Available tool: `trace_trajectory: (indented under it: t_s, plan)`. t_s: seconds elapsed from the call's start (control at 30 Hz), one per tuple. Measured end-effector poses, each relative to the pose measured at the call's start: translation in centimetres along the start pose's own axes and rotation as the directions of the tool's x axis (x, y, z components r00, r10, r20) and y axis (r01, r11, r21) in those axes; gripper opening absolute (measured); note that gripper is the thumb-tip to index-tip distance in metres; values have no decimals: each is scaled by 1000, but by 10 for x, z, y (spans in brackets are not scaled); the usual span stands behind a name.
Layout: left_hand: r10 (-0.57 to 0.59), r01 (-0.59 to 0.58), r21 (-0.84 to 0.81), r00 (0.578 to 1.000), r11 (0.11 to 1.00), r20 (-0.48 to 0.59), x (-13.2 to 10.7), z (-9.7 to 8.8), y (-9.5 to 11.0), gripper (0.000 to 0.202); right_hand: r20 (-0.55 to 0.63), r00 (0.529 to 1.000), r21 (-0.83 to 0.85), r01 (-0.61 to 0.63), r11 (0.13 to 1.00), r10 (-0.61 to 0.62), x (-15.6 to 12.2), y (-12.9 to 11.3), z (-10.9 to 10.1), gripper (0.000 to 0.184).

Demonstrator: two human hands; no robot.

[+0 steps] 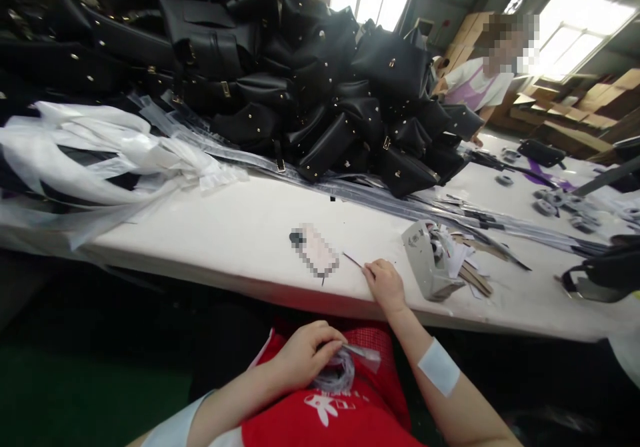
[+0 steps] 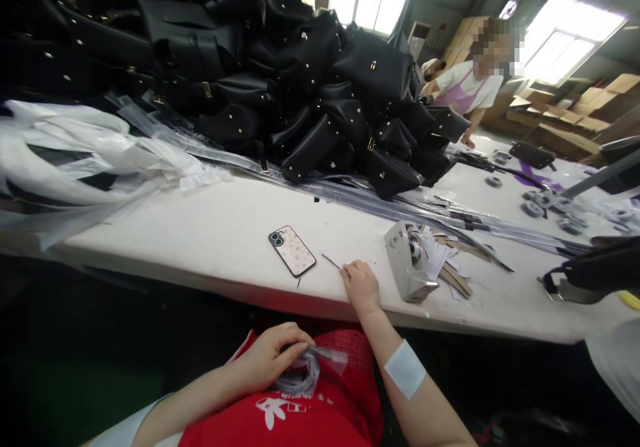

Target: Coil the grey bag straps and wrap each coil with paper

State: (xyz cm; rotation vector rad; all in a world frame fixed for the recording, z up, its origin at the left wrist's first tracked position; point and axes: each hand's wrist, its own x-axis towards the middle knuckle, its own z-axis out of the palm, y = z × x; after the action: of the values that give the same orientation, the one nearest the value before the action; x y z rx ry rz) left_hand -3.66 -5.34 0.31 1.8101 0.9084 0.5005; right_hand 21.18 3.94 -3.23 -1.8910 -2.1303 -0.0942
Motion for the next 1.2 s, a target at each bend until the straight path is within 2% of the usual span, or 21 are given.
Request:
trace_trajectory:
  t_s: [0.2, 0.37, 0.63, 0.87, 1.03, 1.2]
  plan:
    - [-15, 15, -15, 1000, 1000, -16, 4, 1, -1, 30, 33, 999, -113, 38, 993, -35, 7, -1, -6, 18]
    - [-11, 11, -21, 1000, 1000, -28, 6, 2, -3, 29, 10, 1000, -146, 3, 989, -1, 11, -5, -14, 23]
    - [-19, 18, -33, 999, 999, -37, 7, 1, -4, 28, 62, 994, -37, -87, 996, 89, -2, -8, -13, 22]
    - [-16, 14, -43, 999, 999, -43, 8, 0, -2, 27, 120, 982, 24, -150, 988, 146, 1, 0, -16, 26]
    - [-18, 16, -29, 999, 999, -47, 8, 0, -1, 27, 96, 983, -9, -153, 988, 154, 4, -1, -16, 18]
    - [-39, 39, -21, 999, 999, -37, 6, -1, -2, 28, 19, 978, -12, -209, 978, 209, 6, 7, -19, 20]
